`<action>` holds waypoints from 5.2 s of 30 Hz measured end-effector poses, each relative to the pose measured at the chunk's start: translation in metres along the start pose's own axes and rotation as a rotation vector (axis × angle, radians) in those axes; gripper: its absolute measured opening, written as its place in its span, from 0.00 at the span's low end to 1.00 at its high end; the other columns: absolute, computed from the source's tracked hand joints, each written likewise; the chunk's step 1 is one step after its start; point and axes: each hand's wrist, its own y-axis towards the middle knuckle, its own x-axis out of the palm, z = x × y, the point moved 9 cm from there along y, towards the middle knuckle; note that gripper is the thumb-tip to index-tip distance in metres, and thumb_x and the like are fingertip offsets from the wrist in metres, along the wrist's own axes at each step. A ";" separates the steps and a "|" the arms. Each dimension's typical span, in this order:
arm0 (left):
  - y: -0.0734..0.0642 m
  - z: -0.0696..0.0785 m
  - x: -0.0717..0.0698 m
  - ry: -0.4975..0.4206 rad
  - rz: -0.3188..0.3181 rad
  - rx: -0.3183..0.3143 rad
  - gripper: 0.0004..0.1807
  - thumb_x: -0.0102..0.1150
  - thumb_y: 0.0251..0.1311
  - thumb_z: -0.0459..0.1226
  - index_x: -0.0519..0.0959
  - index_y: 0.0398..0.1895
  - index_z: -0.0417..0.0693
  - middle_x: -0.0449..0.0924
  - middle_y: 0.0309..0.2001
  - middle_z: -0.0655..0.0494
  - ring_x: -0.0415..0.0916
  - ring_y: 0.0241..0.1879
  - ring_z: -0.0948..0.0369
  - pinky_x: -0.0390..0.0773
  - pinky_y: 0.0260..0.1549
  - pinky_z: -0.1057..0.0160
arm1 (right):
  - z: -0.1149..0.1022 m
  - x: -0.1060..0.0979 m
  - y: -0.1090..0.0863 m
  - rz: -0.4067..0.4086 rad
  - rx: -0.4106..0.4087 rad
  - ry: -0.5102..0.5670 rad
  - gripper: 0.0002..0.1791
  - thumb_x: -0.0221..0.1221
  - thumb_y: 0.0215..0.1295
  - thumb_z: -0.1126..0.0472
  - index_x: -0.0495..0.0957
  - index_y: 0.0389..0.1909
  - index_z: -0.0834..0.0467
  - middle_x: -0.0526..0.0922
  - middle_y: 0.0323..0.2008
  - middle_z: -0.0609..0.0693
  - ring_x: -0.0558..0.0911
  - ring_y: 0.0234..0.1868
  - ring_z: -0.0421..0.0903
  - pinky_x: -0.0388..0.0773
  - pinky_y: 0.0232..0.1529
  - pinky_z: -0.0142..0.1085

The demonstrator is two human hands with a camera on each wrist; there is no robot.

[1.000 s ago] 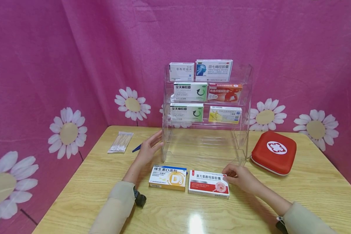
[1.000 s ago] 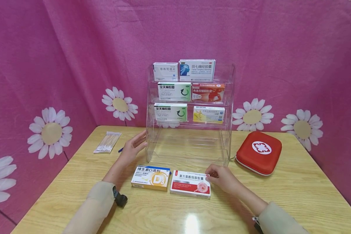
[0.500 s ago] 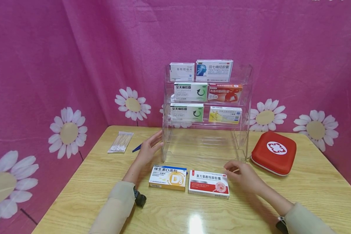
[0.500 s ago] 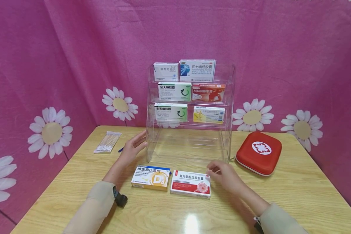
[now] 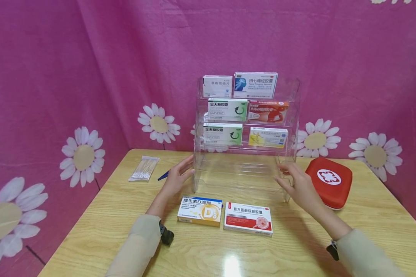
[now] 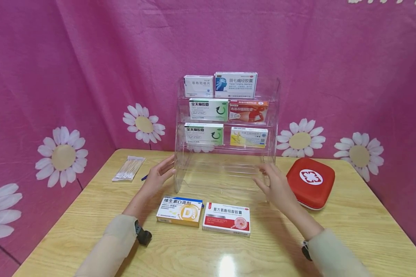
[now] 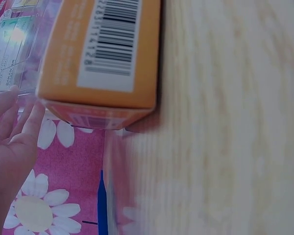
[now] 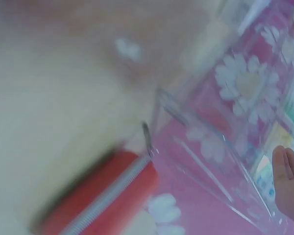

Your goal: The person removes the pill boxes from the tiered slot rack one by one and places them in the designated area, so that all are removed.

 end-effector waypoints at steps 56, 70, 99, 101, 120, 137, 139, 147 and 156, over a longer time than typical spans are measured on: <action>0.001 -0.004 0.001 0.001 0.015 0.010 0.30 0.55 0.66 0.28 0.64 0.71 0.40 0.67 0.69 0.40 0.68 0.68 0.45 0.72 0.65 0.54 | 0.032 0.004 0.097 0.052 -0.071 -0.398 0.15 0.66 0.51 0.73 0.74 0.40 0.62 0.81 0.39 0.63 0.79 0.40 0.63 0.77 0.39 0.55; 0.001 -0.003 0.000 -0.003 0.011 0.012 0.29 0.56 0.66 0.28 0.65 0.70 0.39 0.67 0.69 0.41 0.68 0.68 0.46 0.72 0.65 0.55 | 0.028 0.003 0.097 0.091 -0.093 -0.405 0.13 0.66 0.54 0.72 0.77 0.39 0.62 0.82 0.37 0.62 0.80 0.38 0.61 0.79 0.33 0.51; 0.000 -0.002 0.000 -0.018 0.004 -0.038 0.30 0.56 0.66 0.28 0.64 0.71 0.40 0.66 0.70 0.41 0.67 0.69 0.46 0.71 0.67 0.54 | -0.037 -0.036 0.060 0.336 -0.210 -0.082 0.15 0.68 0.50 0.76 0.81 0.41 0.65 0.82 0.40 0.62 0.80 0.41 0.57 0.82 0.41 0.40; 0.000 -0.002 0.000 -0.015 0.006 -0.040 0.30 0.56 0.66 0.28 0.64 0.71 0.41 0.66 0.70 0.41 0.67 0.69 0.46 0.71 0.67 0.54 | -0.049 -0.031 0.053 0.301 -0.210 -0.026 0.18 0.70 0.47 0.77 0.81 0.41 0.65 0.82 0.39 0.60 0.81 0.39 0.54 0.81 0.41 0.33; 0.000 0.001 0.000 0.014 0.006 -0.009 0.30 0.57 0.65 0.28 0.65 0.70 0.40 0.68 0.69 0.40 0.69 0.68 0.45 0.72 0.66 0.53 | -0.130 0.063 -0.018 -0.258 0.029 0.441 0.10 0.69 0.53 0.68 0.81 0.35 0.56 0.83 0.34 0.48 0.82 0.35 0.40 0.83 0.27 0.24; 0.000 0.002 0.002 -0.006 0.004 -0.017 0.30 0.56 0.65 0.27 0.65 0.71 0.39 0.67 0.69 0.40 0.68 0.68 0.45 0.72 0.66 0.54 | -0.173 0.104 -0.039 -0.498 -0.055 0.385 0.09 0.68 0.56 0.62 0.77 0.34 0.55 0.81 0.33 0.45 0.77 0.32 0.34 0.78 0.33 0.22; 0.000 0.001 0.002 -0.003 0.006 -0.013 0.29 0.56 0.65 0.27 0.65 0.70 0.39 0.68 0.69 0.40 0.68 0.68 0.45 0.72 0.66 0.54 | -0.174 0.108 -0.040 -0.521 -0.050 0.367 0.09 0.68 0.57 0.62 0.77 0.34 0.54 0.80 0.33 0.45 0.75 0.32 0.33 0.77 0.33 0.20; 0.000 0.002 0.002 0.020 0.014 -0.005 0.29 0.56 0.65 0.28 0.65 0.70 0.40 0.68 0.69 0.39 0.69 0.67 0.45 0.72 0.65 0.53 | -0.176 0.117 -0.045 -0.537 -0.052 0.298 0.10 0.69 0.57 0.61 0.76 0.33 0.54 0.79 0.30 0.43 0.73 0.30 0.32 0.74 0.31 0.20; 0.002 0.004 0.001 -0.011 0.021 -0.023 0.29 0.55 0.66 0.28 0.65 0.71 0.41 0.69 0.69 0.40 0.69 0.67 0.45 0.73 0.65 0.54 | -0.174 0.129 -0.044 -0.613 -0.016 0.242 0.07 0.67 0.60 0.59 0.78 0.36 0.53 0.81 0.31 0.43 0.72 0.30 0.32 0.74 0.32 0.23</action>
